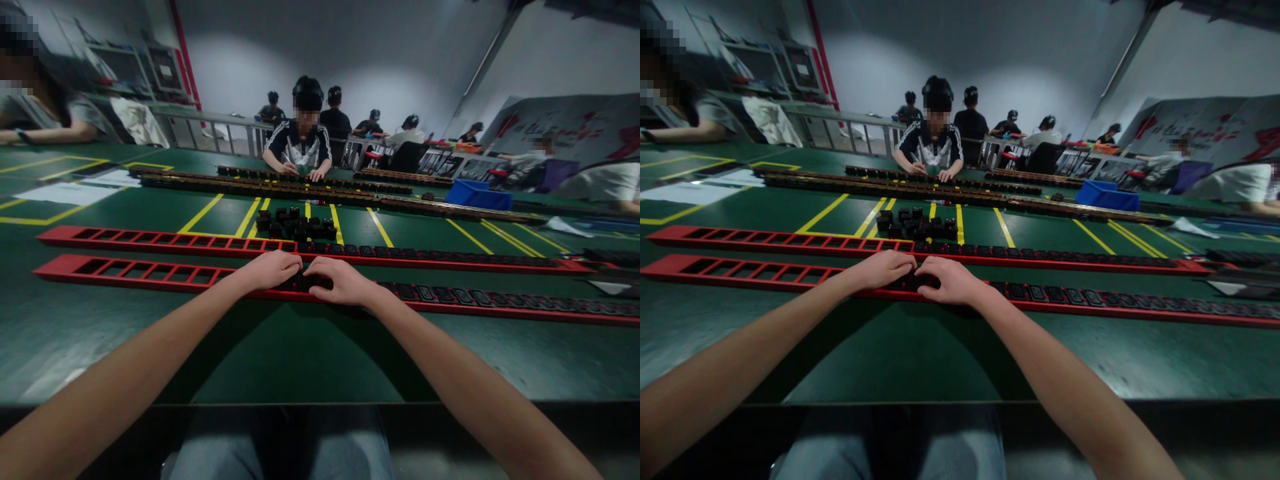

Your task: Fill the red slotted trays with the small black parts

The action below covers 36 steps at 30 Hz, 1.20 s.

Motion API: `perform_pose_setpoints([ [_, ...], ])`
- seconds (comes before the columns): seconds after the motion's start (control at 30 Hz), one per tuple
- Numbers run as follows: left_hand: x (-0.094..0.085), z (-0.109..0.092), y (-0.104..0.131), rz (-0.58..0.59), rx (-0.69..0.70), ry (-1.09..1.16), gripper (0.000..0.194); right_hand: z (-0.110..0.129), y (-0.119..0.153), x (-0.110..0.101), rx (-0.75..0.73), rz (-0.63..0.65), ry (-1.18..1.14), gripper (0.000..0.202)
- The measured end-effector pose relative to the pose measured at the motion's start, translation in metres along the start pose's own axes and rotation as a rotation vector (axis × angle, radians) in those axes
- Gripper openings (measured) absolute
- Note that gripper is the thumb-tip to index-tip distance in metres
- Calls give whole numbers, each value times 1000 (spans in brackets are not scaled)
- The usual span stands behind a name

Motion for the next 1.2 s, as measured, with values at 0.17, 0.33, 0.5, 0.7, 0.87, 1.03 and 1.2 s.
perform_pose_setpoints([
  [0.17,-3,-1,0,-110,71,-4,29,-1,1,1,10,7,19,31],
  [0.33,-16,5,2,-316,25,-92,23,1,1,0,7,9,17,30],
  [0.5,-30,41,8,-386,-194,-236,33,1,1,0,17,18,29,29],
  [0.7,-13,78,11,-152,-376,-216,53,1,1,0,20,21,22,29],
  [0.87,-13,72,10,-171,-378,-219,54,1,2,0,31,20,26,28],
  [1.03,-16,68,10,-232,-342,-239,53,2,2,0,33,32,39,29],
  [1.2,-15,69,8,-256,-281,-252,50,3,2,0,31,27,41,29],
])
Point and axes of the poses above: each hand's wrist, its own y-axis away from the middle knuckle, its own x-axis out of the palm, z = x × y, the point moved 7 cm from there along -y, towards the middle knuckle, and after that the axes turned 2 degrees about x, right-handed, at the moved point
